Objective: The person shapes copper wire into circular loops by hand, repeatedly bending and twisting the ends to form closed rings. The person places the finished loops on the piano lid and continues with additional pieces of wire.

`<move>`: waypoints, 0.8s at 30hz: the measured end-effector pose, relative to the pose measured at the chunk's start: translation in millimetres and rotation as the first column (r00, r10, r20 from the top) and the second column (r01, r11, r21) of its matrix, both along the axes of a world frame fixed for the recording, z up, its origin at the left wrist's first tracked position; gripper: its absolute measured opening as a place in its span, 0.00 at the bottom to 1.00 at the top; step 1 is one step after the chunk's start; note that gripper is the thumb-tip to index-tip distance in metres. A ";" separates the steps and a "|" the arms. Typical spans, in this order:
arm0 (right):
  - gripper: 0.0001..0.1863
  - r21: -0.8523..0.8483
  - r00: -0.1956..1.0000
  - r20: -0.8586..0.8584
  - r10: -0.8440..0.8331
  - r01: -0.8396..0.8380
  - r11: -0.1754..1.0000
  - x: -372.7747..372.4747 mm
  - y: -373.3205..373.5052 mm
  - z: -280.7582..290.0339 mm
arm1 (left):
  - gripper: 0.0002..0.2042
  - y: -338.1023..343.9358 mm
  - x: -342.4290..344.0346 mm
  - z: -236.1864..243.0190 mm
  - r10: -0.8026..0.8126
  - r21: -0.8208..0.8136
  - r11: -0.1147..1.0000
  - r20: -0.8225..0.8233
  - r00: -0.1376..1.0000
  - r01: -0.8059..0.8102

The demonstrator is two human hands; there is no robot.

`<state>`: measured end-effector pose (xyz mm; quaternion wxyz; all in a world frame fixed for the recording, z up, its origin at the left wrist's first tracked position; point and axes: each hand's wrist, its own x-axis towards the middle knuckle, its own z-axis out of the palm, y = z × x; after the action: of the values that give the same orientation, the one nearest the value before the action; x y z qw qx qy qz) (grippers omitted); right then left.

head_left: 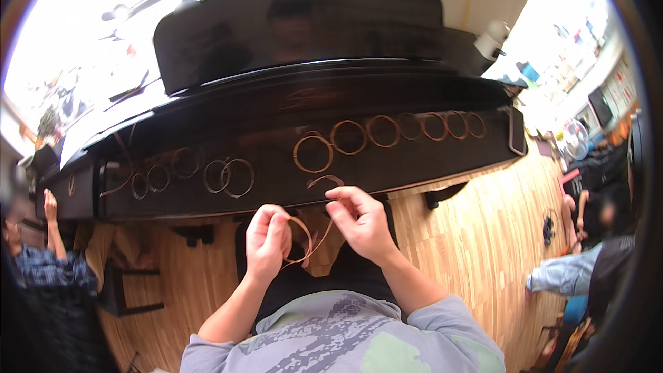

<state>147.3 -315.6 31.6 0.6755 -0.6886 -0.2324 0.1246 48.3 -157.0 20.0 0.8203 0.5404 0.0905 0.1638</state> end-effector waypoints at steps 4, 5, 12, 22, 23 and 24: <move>0.11 -0.156 0.748 0.641 -0.172 0.347 0.925 -16.7 -17.5 29.4 | 0.07 -10.4 -19.2 12.5 0.075 0.333 0.941 -0.034 0.997 -0.060; 0.12 -0.046 0.577 0.796 -0.183 0.359 0.932 -16.0 -20.3 30.6 | 0.07 -11.7 -21.5 13.1 0.105 0.433 0.898 -0.040 0.994 -0.078; 0.23 0.259 0.244 0.865 -0.437 0.530 0.808 -32.2 -3.8 23.7 | 0.09 -13.3 -25.0 7.4 0.078 0.606 0.787 0.096 0.992 -0.120; 0.11 -0.201 0.726 0.683 0.080 0.081 0.976 -35.2 -3.7 30.0 | 0.08 -17.2 -16.1 23.1 0.020 0.308 0.951 0.057 0.998 -0.037; 0.11 -0.206 0.734 0.676 0.069 0.098 0.974 -36.5 0.7 28.6 | 0.09 -18.5 -17.4 22.0 0.088 0.303 0.949 0.020 0.996 -0.090; 0.10 -0.232 0.728 0.678 0.099 0.083 0.969 -31.8 -3.8 32.5 | 0.09 -22.2 -13.7 27.9 0.085 0.240 0.968 -0.054 0.995 -0.069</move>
<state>115.5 -319.4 64.1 0.4508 -0.7631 -0.4505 -0.1071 34.6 -179.3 48.0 0.7395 0.6357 0.1174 0.1878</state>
